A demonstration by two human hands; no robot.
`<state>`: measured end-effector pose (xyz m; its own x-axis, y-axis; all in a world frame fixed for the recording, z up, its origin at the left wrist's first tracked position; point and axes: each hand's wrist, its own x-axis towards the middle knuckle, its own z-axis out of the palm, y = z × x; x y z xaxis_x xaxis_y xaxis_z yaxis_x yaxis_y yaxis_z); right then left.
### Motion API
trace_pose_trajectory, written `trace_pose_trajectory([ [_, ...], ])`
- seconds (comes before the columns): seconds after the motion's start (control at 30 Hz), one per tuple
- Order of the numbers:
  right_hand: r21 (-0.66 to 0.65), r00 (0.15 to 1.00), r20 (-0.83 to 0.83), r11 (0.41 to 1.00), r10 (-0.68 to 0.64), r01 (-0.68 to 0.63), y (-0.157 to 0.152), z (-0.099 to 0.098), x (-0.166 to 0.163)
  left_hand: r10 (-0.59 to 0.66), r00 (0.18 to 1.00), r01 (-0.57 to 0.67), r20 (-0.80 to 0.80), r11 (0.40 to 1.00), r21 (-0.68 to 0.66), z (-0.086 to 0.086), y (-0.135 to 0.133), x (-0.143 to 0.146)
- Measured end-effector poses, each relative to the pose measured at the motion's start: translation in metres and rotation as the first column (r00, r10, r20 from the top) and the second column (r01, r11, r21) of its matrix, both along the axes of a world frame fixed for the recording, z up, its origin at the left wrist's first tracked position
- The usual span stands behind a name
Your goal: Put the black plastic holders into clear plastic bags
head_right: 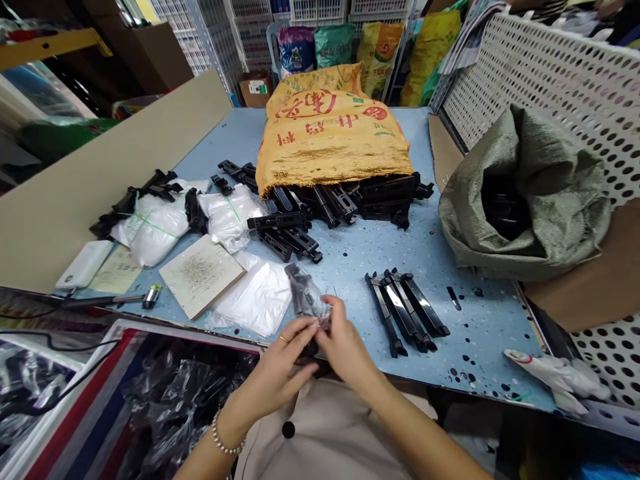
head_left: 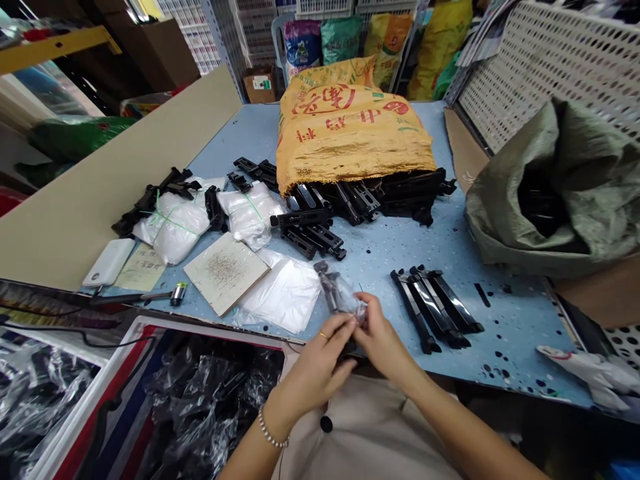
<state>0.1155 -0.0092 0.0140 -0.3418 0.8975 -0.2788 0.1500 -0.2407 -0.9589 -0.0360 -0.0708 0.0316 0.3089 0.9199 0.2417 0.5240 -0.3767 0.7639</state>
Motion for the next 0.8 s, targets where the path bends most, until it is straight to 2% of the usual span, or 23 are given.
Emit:
trace_pose_trajectory([
  [0.07,0.066,0.977,0.036,0.975,0.210,-0.212,-0.009,0.009,-0.003,0.077,0.997,-0.077,-0.006,0.995,-0.060,0.014,-0.014,-0.015],
  [0.13,0.080,0.901,0.020,0.897,0.434,-0.434,-0.010,0.020,0.005,0.168,0.985,-0.171,-0.037,0.973,-0.155,0.038,-0.036,-0.041],
  [0.17,0.084,0.872,0.061,0.868,0.485,-0.489,-0.006,0.025,0.014,0.206,0.977,-0.215,-0.063,0.952,-0.220,0.050,-0.049,-0.057],
  [0.2,0.094,0.864,0.162,0.864,0.477,-0.495,0.001,0.029,0.027,0.215,0.972,-0.234,-0.095,0.927,-0.294,0.060,-0.061,-0.073],
  [0.23,0.121,0.859,0.322,0.882,0.399,-0.455,0.010,0.032,0.043,0.223,0.966,-0.257,-0.132,0.895,-0.364,0.067,-0.072,-0.090],
  [0.27,0.187,0.823,0.519,0.909,0.231,-0.373,0.020,0.033,0.060,0.238,0.956,-0.291,-0.174,0.856,-0.428,0.069,-0.081,-0.105],
  [0.3,0.261,0.711,0.701,0.907,0.056,-0.329,0.031,0.031,0.078,0.224,0.951,-0.303,-0.212,0.813,-0.498,0.066,-0.086,-0.118],
  [0.33,0.327,0.552,0.827,0.890,-0.105,-0.319,0.040,0.027,0.094,0.202,0.947,-0.312,-0.251,0.766,-0.561,0.057,-0.089,-0.128],
  [0.37,0.342,0.419,0.891,0.868,-0.177,-0.361,0.047,0.022,0.110,0.175,0.940,-0.325,-0.294,0.719,-0.614,0.043,-0.089,-0.136],
  [0.4,0.344,0.333,0.918,0.850,-0.215,-0.398,0.052,0.016,0.122,0.151,0.926,-0.352,-0.345,0.673,-0.650,0.027,-0.088,-0.141],
  [0.43,0.337,0.280,0.932,0.835,-0.230,-0.434,0.053,0.011,0.131,0.151,0.897,-0.412,-0.417,0.631,-0.657,0.010,-0.086,-0.144],
  [0.5,0.318,0.259,0.942,0.811,-0.212,-0.491,0.049,0.001,0.142,0.195,0.810,-0.552,-0.553,0.571,-0.607,-0.019,-0.080,-0.142],
  [0.53,0.314,0.265,0.943,0.803,-0.201,-0.506,0.044,-0.002,0.143,0.217,0.792,-0.579,-0.571,0.565,-0.588,-0.027,-0.076,-0.138],
  [0.57,0.310,0.268,0.944,0.800,-0.193,-0.515,0.039,-0.003,0.143,0.233,0.808,-0.562,-0.541,0.579,-0.590,-0.031,-0.072,-0.132],
  [0.67,0.294,0.253,0.949,0.817,-0.188,-0.497,0.029,-0.005,0.135,0.294,0.925,-0.380,-0.240,0.715,-0.587,-0.028,-0.048,-0.103],
  [0.7,0.292,0.253,0.949,0.822,-0.186,-0.489,0.028,-0.005,0.131,0.351,0.924,-0.377,-0.153,0.763,-0.525,-0.025,-0.035,-0.090],
  [0.73,0.295,0.265,0.947,0.825,-0.184,-0.482,0.029,-0.005,0.128,0.434,0.895,-0.433,-0.101,0.795,-0.424,-0.024,-0.021,-0.078],
  [0.8,0.319,0.341,0.925,0.830,-0.167,-0.458,0.032,-0.005,0.122,0.591,0.795,-0.607,-0.139,0.781,-0.151,-0.027,0.011,-0.058],
])
